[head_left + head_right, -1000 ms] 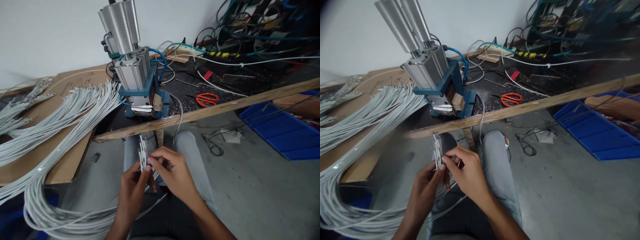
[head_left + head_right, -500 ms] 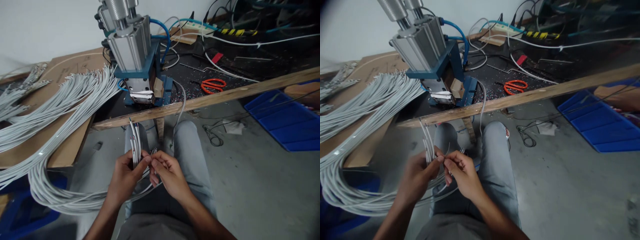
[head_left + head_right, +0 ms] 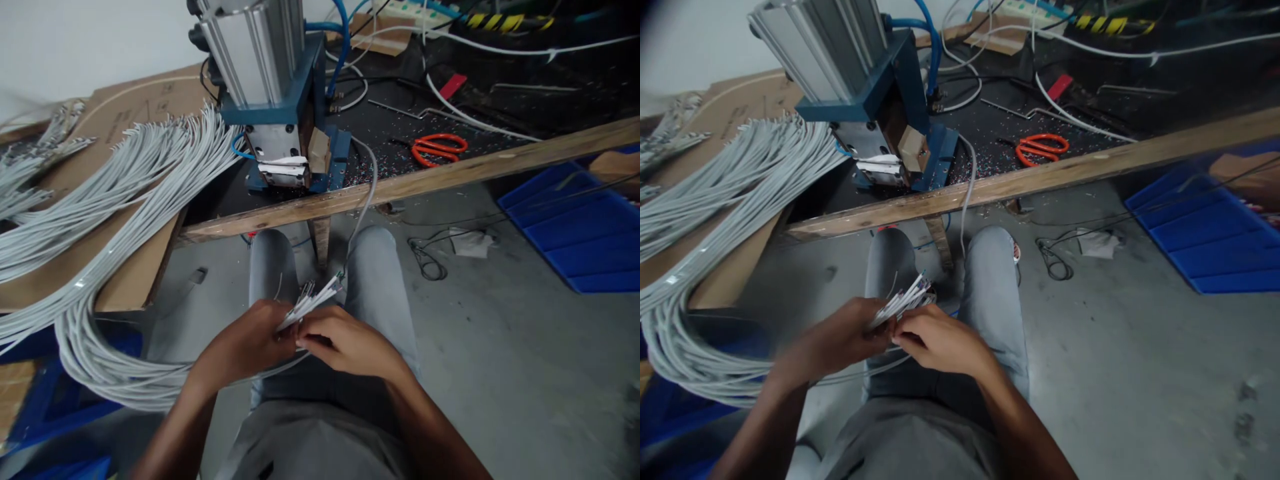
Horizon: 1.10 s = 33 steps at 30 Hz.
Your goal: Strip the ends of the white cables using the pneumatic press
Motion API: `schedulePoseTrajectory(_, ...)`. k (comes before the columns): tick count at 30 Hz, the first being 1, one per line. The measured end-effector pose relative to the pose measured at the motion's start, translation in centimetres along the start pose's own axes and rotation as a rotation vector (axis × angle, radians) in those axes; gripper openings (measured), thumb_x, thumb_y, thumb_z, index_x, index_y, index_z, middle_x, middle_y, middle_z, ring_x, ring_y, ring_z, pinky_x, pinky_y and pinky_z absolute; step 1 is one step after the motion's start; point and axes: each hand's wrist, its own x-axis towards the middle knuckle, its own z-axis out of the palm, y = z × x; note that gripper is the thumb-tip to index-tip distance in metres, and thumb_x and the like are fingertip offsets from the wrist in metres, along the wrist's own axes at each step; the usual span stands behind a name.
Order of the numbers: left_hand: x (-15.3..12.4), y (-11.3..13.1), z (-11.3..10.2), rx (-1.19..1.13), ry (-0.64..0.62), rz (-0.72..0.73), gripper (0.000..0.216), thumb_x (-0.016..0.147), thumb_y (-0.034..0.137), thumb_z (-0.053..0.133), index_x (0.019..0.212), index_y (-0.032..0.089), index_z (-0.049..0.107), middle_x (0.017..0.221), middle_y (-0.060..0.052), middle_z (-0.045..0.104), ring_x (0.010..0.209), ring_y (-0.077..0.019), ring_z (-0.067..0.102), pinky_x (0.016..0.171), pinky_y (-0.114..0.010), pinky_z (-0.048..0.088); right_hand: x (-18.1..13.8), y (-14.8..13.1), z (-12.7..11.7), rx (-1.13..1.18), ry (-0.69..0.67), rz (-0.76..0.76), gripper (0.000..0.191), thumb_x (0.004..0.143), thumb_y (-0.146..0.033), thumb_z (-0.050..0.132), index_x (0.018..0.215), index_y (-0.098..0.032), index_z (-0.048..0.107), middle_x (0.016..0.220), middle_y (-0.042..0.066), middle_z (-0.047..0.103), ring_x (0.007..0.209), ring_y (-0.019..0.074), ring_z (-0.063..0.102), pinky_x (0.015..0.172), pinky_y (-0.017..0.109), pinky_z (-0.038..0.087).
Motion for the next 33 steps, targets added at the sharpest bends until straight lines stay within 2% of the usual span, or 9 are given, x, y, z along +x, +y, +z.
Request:
schedulePoseTrajectory(6,0.8,0.3,2.4,-0.510,0.588,-0.218,0.035,0.087,0.049,0.059,0.081,0.015,0.054,0.052,0.005,0.036,0.046,-0.0086,0.029,0.044,-0.022,0.023,1.4,-0.3,2.0,0.440,0.308,0.198,0.066,0.095,-0.064,0.033,0.107,-0.003,0.055,0.070,-0.001,0.050,0.054,-0.0056,0.049,0.052,0.004,0.036)
schedulePoseTrajectory(12,0.2,-1.7,-0.2,-0.178,-0.094,-0.181,0.013,0.079,0.024,0.059,0.078,0.012,0.063,0.065,0.000,0.053,0.059,-0.0088,0.042,0.055,-0.020,0.033,1.1,0.7,0.5,-0.016,-0.110,0.048,0.034,0.090,-0.031,0.049,0.083,-0.002,0.065,0.071,0.002,0.055,0.063,-0.0136,0.039,0.061,-0.005,0.023)
schedulePoseTrajectory(18,1.2,-1.7,1.4,-0.456,0.495,-0.243,0.038,0.085,0.051,0.060,0.086,0.012,0.058,0.053,0.006,0.037,0.046,-0.0073,0.030,0.043,-0.020,0.023,2.0,0.4,1.6,0.364,0.251,0.224,0.059,0.097,-0.058,0.031,0.101,-0.004,0.053,0.068,-0.001,0.048,0.055,-0.0061,0.049,0.054,0.003,0.037)
schedulePoseTrajectory(20,1.1,-2.0,0.7,-0.458,0.381,-0.186,0.035,0.086,0.047,0.062,0.084,0.013,0.059,0.054,0.005,0.039,0.047,-0.0068,0.031,0.043,-0.019,0.024,2.0,0.0,1.1,0.232,0.187,0.160,0.053,0.098,-0.051,0.034,0.094,-0.003,0.057,0.068,0.000,0.049,0.057,-0.0092,0.047,0.057,-0.001,0.033)
schedulePoseTrajectory(23,0.6,-2.9,-1.5,-0.283,-0.098,-0.039,0.017,0.084,0.027,0.065,0.080,0.011,0.066,0.065,0.000,0.054,0.058,-0.0074,0.043,0.053,-0.017,0.034,1.7,-0.3,-0.2,-0.013,-0.104,-0.011,0.036,0.092,-0.031,0.047,0.081,-0.002,0.063,0.072,0.001,0.055,0.064,-0.0140,0.041,0.065,-0.005,0.025)
schedulePoseTrajectory(24,0.5,-3.1,-1.8,-0.253,-0.154,-0.025,0.014,0.083,0.024,0.065,0.079,0.011,0.067,0.068,-0.002,0.057,0.061,-0.0076,0.045,0.055,-0.016,0.035,1.8,-0.2,-0.4,-0.032,-0.134,-0.027,0.033,0.090,-0.028,0.048,0.079,-0.002,0.064,0.074,0.001,0.056,0.065,-0.0143,0.039,0.065,-0.005,0.023)
schedulePoseTrajectory(26,0.7,-3.1,-1.5,-0.310,0.020,-0.065,0.015,0.083,0.026,0.066,0.080,0.011,0.067,0.064,-0.001,0.055,0.057,-0.0068,0.044,0.052,-0.016,0.034,2.1,-0.2,-0.2,0.076,-0.029,0.050,0.037,0.091,-0.033,0.046,0.079,-0.001,0.060,0.071,0.001,0.053,0.063,-0.0129,0.040,0.061,-0.004,0.025)
schedulePoseTrajectory(29,1.7,-2.4,1.2,-0.618,0.522,-0.165,0.032,0.084,0.043,0.070,0.083,0.013,0.061,0.050,0.005,0.040,0.043,-0.0060,0.032,0.040,-0.017,0.027,3.4,-0.4,2.0,0.513,0.301,0.206,0.056,0.089,-0.059,0.044,0.089,-0.004,0.052,0.062,-0.002,0.038,0.054,-0.0066,0.043,0.052,0.004,0.038)
schedulePoseTrajectory(33,2.2,-1.6,4.3,-0.914,0.721,-0.197,0.043,0.079,0.053,0.075,0.080,0.015,0.055,0.046,0.006,0.037,0.036,-0.0101,0.036,0.034,-0.022,0.035,5.1,-1.7,5.5,0.882,0.540,0.252,0.067,0.080,-0.072,0.048,0.095,-0.006,0.046,0.059,-0.005,0.029,0.045,-0.0046,0.031,0.043,0.012,0.035)
